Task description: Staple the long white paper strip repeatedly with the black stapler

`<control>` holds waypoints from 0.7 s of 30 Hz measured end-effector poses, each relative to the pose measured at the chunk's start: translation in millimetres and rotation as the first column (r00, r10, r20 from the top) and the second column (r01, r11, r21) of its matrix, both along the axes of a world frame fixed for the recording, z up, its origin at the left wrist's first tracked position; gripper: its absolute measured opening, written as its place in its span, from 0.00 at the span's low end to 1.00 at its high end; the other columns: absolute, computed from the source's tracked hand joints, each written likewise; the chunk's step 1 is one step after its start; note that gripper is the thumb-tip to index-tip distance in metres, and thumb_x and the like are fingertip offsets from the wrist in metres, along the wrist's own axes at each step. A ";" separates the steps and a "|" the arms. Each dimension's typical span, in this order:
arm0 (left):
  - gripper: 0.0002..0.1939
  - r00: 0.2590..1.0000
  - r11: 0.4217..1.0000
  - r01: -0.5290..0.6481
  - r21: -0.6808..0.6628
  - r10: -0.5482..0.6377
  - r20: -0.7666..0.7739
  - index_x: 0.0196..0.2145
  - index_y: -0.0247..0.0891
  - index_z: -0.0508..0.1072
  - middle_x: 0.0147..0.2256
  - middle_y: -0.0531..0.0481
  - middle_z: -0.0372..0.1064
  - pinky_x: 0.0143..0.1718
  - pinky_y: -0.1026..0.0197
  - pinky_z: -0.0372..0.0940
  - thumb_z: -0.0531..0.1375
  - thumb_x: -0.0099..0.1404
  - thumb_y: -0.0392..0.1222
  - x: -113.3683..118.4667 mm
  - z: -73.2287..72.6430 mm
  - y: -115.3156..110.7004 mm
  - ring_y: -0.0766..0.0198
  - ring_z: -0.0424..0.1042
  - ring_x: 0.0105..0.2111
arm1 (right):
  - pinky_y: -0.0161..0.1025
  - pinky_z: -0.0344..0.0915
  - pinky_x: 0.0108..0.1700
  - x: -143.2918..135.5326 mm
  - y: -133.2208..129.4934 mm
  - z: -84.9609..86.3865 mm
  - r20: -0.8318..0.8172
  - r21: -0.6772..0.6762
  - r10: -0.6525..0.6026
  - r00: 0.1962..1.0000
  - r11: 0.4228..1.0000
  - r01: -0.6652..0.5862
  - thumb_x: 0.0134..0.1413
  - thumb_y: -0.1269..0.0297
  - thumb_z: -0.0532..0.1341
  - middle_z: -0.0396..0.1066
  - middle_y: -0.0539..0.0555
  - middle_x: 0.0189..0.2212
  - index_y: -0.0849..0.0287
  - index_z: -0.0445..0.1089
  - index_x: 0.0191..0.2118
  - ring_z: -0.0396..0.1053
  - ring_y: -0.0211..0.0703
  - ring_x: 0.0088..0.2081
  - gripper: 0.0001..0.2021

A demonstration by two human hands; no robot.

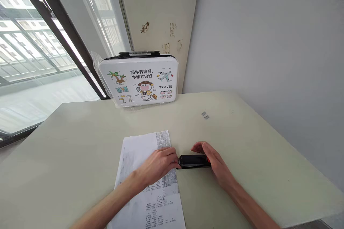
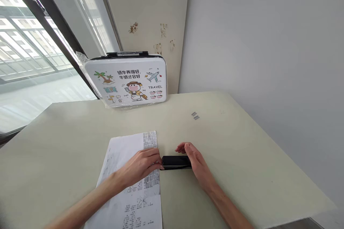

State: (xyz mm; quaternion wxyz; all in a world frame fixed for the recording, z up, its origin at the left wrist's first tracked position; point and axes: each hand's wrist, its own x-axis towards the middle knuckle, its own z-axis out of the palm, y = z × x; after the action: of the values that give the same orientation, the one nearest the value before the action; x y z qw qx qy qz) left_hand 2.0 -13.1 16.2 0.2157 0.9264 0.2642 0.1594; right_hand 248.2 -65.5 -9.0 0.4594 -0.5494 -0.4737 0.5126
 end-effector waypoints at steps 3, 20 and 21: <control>0.19 0.998 0.999 0.021 0.038 -0.019 -0.054 0.35 0.37 0.73 0.34 0.50 0.69 0.33 0.60 0.64 0.50 0.81 0.46 3.9 1.8 3.1 0.61 0.70 0.32 | 0.49 0.63 0.61 -2.0 -2.3 2.7 -0.015 -0.010 0.022 1.000 1.000 -0.022 0.70 0.37 0.49 0.76 0.55 0.48 0.51 0.75 0.44 0.71 0.53 0.54 0.26; 0.36 0.987 0.995 -0.102 0.013 0.103 -0.127 0.67 0.43 0.62 0.68 0.39 0.60 0.62 0.41 0.65 0.64 0.69 0.62 -65.5 9.6 -53.7 0.41 0.59 0.68 | 0.41 0.68 0.43 10.3 -8.2 -2.2 0.329 -0.010 0.314 0.891 0.944 -0.329 0.63 0.42 0.63 0.75 0.52 0.43 0.50 0.73 0.50 0.71 0.47 0.40 0.19; 0.47 0.984 0.996 -0.084 0.030 0.087 -0.158 0.72 0.43 0.55 0.72 0.37 0.52 0.64 0.37 0.63 0.66 0.65 0.65 -73.4 10.0 -67.0 0.37 0.52 0.71 | 0.41 0.67 0.42 10.5 -9.4 -2.6 0.340 -0.010 0.317 0.885 0.943 -0.333 0.63 0.42 0.63 0.75 0.51 0.42 0.50 0.73 0.49 0.70 0.46 0.39 0.19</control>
State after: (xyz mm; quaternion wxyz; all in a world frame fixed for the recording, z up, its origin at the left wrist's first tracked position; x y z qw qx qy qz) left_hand -71.5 -80.0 26.2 0.1761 0.9264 0.3183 0.0971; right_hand 258.7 -74.8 -11.7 0.2925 -0.5304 -0.6428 0.4689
